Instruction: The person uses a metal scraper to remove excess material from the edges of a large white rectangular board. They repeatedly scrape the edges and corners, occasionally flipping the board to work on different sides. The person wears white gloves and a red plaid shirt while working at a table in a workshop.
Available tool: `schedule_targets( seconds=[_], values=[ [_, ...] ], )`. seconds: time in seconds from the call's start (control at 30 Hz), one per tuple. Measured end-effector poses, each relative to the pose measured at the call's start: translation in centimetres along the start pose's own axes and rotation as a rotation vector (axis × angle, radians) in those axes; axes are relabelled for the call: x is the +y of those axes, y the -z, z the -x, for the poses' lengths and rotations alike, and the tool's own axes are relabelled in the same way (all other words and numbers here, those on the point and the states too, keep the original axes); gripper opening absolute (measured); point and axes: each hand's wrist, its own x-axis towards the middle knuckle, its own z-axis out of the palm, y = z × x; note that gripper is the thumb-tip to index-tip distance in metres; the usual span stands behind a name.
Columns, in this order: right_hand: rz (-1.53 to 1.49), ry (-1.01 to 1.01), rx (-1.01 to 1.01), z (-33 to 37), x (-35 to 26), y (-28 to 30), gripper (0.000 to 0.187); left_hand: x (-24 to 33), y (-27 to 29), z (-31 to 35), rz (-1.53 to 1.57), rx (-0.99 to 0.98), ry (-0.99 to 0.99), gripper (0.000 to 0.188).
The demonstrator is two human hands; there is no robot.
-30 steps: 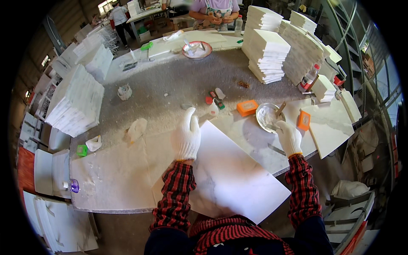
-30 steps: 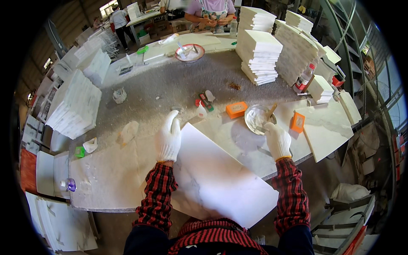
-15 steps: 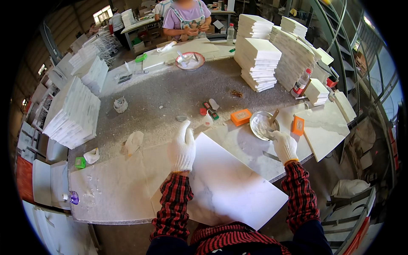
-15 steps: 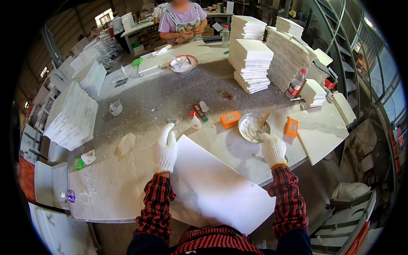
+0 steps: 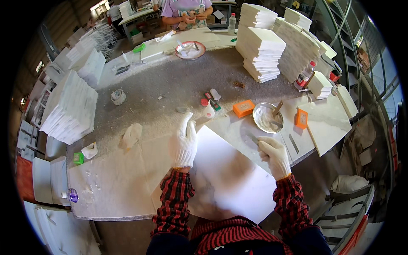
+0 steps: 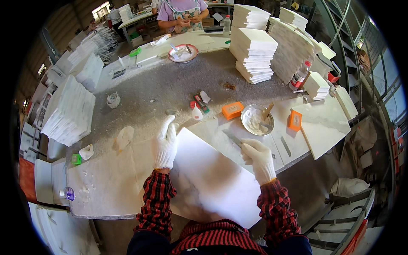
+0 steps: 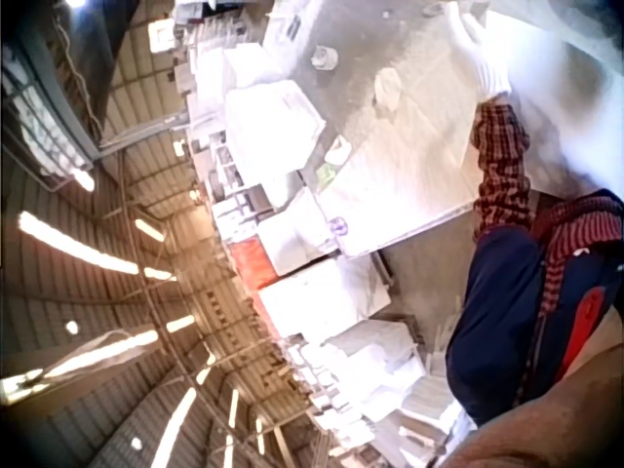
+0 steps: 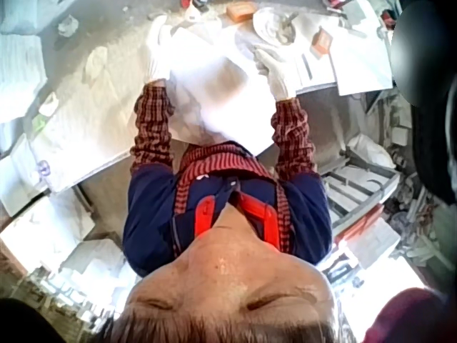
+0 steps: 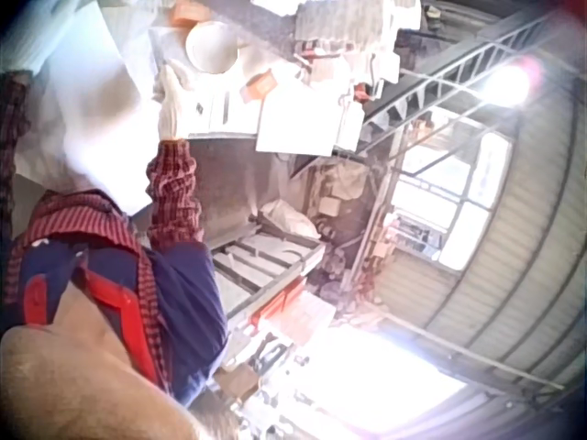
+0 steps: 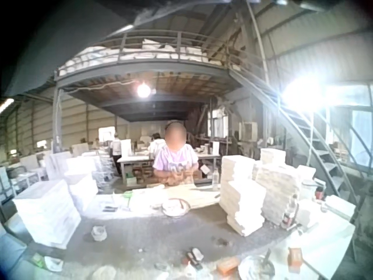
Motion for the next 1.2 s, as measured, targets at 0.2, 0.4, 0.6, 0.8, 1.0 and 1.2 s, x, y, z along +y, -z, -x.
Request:
schedule_targets(
  seconds=[0.2, 0.4, 0.6, 0.8, 1.0, 1.2],
  values=[
    [0.089, -0.068, -0.233, -0.4, -0.6, -2.5, 0.039, 1.8, 0.4, -0.1, 0.068, -0.102, 0.12, 0.033],
    [0.102, -0.163, -0.427, -0.7, -2.4, -3.4, 0.037, 0.2, -0.1, -0.1, -0.005, 0.006, 0.02, 0.029],
    [0.068, -0.186, -0.486, -2.3, -3.6, -5.8, 0.034, -0.2, -0.4, 0.0, -0.016, 0.041, -0.044, 0.028],
    [0.005, -0.209, -0.5, -3.6, -3.7, -7.0, 0.027, 0.1, -0.2, 0.0, -0.034, 0.048, -0.08, 0.029],
    [-0.018, -0.175, -0.537, -3.8, -4.7, -8.7, 0.024, 0.9, -0.1, 0.1, -0.092, 0.062, -0.079, 0.031],
    [-0.07, -0.093, -0.585, -4.3, -5.5, -9.9, 0.028, 2.2, 0.7, 0.1, -0.097, -0.017, -0.046, 0.039]
  ],
)
